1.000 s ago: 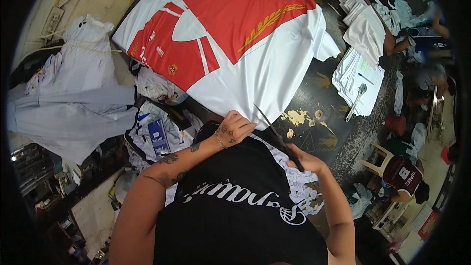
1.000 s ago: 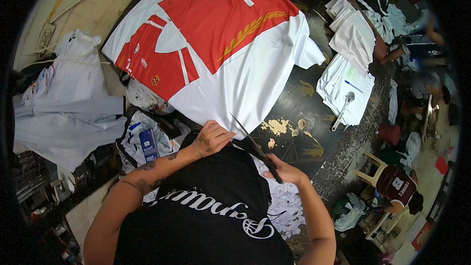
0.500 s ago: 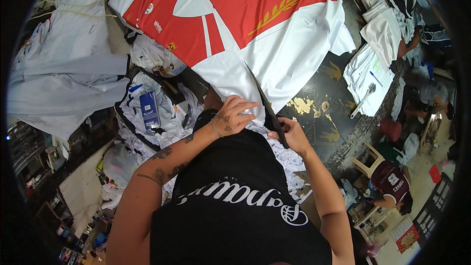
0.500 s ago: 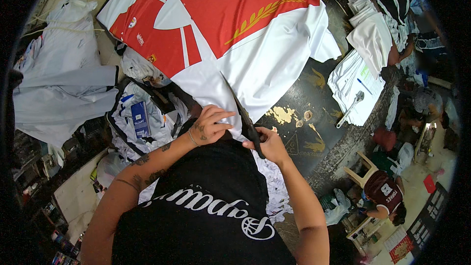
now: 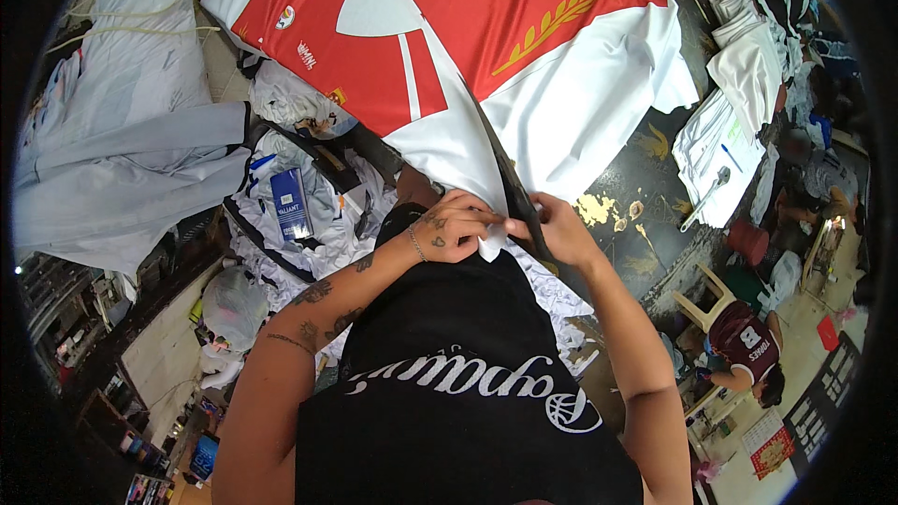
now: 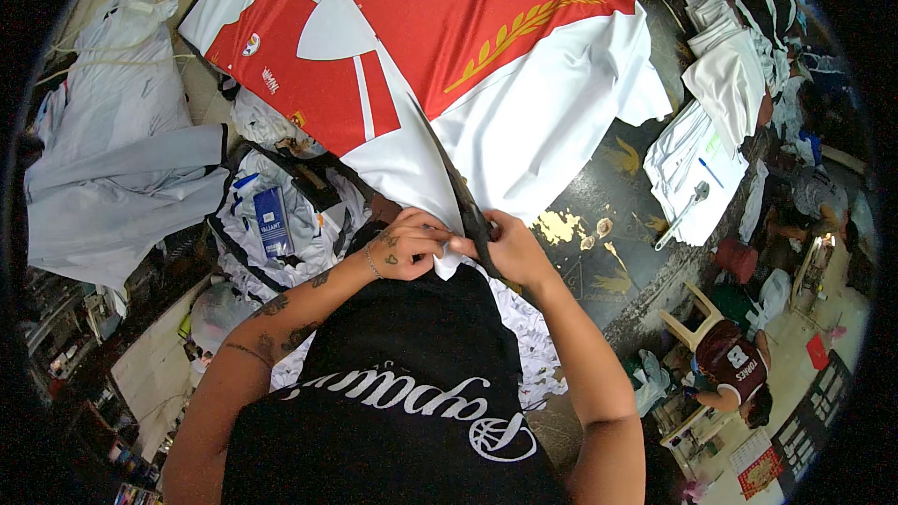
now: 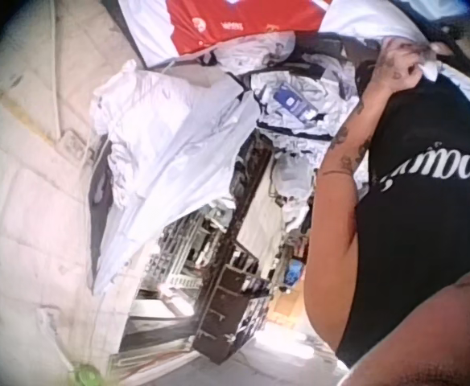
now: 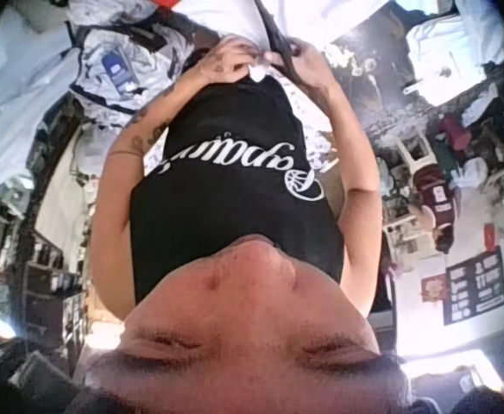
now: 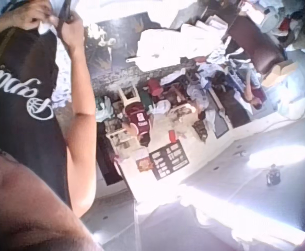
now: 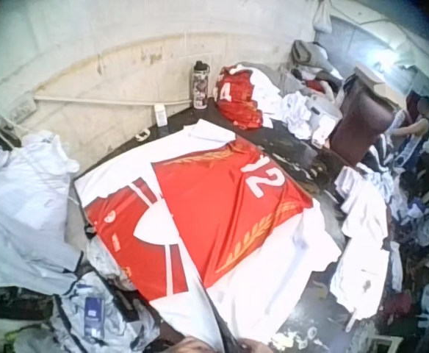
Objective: The person cuts large white fabric sheets into smaller rectangles using shears on a work table. They then place a red and white jersey on the table, cut a section from it, and fold the cut fabric pieces into a stack.
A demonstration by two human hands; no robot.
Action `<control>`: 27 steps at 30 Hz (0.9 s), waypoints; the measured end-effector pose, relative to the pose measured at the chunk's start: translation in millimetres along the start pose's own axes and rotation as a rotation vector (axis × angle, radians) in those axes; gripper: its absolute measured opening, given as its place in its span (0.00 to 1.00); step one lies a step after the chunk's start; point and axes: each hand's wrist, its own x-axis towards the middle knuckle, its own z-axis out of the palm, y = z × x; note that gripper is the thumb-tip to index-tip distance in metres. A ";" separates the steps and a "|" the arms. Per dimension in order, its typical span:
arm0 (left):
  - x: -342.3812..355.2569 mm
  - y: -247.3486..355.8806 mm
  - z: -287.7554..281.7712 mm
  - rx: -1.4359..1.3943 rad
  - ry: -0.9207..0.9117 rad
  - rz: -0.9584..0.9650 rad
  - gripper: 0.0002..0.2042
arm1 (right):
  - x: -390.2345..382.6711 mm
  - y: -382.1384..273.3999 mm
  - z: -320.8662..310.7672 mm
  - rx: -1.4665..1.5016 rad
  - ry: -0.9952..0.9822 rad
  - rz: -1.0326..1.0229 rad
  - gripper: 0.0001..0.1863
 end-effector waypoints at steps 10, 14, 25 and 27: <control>5.1 -5.4 -19.7 -0.094 -0.162 0.028 0.04 | 54.8 -53.8 0.9 -0.105 -0.060 -0.004 0.38; 26.0 -12.4 -79.9 -0.183 -0.140 0.068 0.09 | 76.7 -78.2 3.0 -0.130 0.000 -0.003 0.41; 46.4 -99.4 -196.2 0.579 -0.003 -0.032 0.29 | 122.7 -159.6 23.7 -0.078 -0.070 0.089 0.44; 44.5 -101.5 -194.4 0.524 0.012 -0.042 0.29 | 128.4 -170.4 27.3 -0.058 -0.070 0.182 0.42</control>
